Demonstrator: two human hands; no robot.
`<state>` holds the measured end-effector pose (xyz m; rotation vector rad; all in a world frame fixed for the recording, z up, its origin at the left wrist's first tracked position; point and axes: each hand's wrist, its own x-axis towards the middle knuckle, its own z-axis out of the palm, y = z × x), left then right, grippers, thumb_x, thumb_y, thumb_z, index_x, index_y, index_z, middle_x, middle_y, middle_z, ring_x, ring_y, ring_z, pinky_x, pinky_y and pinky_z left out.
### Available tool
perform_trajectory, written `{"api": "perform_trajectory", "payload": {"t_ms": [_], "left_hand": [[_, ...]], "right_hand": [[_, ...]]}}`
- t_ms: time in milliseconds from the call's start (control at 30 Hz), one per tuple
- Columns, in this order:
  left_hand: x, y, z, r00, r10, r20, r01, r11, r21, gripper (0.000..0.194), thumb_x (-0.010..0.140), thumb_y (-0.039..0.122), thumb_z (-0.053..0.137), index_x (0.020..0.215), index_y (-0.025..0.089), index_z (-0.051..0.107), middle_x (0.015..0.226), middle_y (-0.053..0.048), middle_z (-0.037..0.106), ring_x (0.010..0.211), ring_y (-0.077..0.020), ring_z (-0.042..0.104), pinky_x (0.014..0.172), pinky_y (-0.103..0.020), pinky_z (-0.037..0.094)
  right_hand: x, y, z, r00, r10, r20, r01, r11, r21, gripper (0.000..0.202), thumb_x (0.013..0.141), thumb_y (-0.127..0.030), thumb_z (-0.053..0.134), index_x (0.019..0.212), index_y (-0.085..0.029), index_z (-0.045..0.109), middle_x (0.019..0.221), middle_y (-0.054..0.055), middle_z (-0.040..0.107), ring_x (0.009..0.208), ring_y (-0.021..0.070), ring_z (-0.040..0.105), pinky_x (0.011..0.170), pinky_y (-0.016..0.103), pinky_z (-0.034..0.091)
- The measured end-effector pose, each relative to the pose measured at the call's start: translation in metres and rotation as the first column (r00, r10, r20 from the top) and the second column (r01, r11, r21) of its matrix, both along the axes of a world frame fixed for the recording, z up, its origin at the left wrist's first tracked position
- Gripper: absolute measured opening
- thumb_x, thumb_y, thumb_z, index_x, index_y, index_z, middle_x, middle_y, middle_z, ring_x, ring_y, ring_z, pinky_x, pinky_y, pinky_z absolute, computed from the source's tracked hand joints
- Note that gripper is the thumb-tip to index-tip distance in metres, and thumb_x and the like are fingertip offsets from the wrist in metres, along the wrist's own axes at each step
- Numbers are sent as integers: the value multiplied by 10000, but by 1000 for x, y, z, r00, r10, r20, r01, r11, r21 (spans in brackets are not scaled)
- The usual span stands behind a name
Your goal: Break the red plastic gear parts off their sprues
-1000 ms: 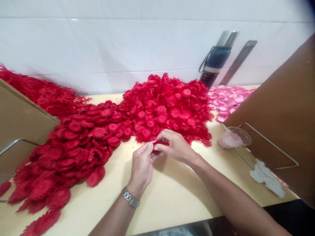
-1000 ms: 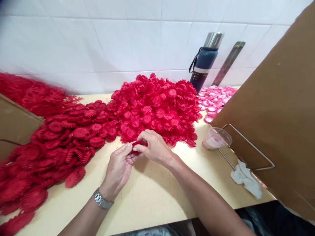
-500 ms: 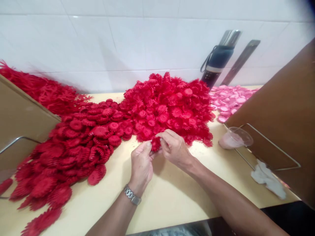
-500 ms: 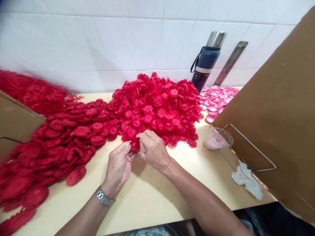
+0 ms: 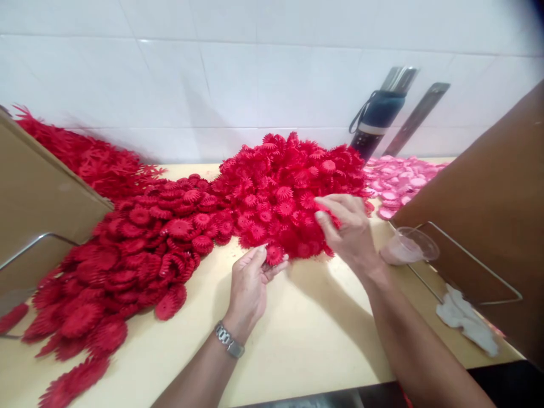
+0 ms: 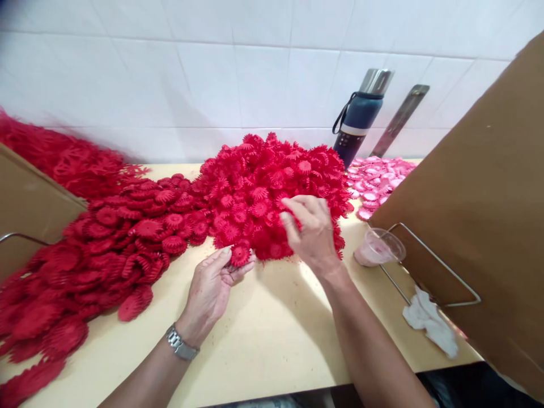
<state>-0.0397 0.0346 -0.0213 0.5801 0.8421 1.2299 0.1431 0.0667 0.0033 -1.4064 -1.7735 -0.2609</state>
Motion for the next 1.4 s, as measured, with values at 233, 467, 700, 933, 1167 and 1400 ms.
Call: {"api": "perform_trajectory", "payload": {"t_ms": [233,467,700,933,1167,1400], "left_hand": [[4,0,-2,1000,-12,-10,12,998,60,158,721,253,645,656,111,620,630,-25,632,643,-121,602,656,-250,499],[3,0,-5,999,-6,-37,9,998,66,123,742,237,619,716,117,633,681,-30,640,726,-147,612,668,-273,511],[3,2,1,997,71,6,-72,994,81,136,708,223,642,635,125,581,625,-6,623,731,-156,621,716,-310,515],[-3,1,4,999,53,4,-53,999,10,162,728,268,633,686,116,595,706,-39,650,721,-162,639,745,-340,515],[-1,0,4,999,28,-21,-28,1000,13,164,736,277,622,712,114,619,719,-31,644,680,-132,609,695,-295,502],[1,0,1,998,13,-54,-8,996,91,152,728,230,633,637,110,615,583,11,573,513,-50,466,466,-158,352]], "right_hand": [[-55,-16,-12,842,380,-382,-517,769,-376,56,748,-154,631,749,-173,578,728,-8,549,678,116,528,604,223,433],[-53,-16,-17,779,371,-505,-575,743,-342,178,800,-68,485,818,-174,627,753,16,578,661,119,562,588,229,465],[-58,-18,-18,902,359,-240,-393,913,-111,289,778,-19,422,911,-159,637,722,38,580,612,129,545,554,230,452],[4,3,-8,994,-103,18,101,991,91,371,725,5,399,922,-178,656,868,87,619,839,214,567,730,346,469],[0,1,-5,999,-9,42,9,1000,15,162,825,-243,549,942,-201,653,934,75,636,888,226,539,832,407,394],[-57,-14,-18,891,395,-222,-452,816,-360,71,783,-233,633,814,-169,626,749,27,591,734,158,522,670,273,427]]}}
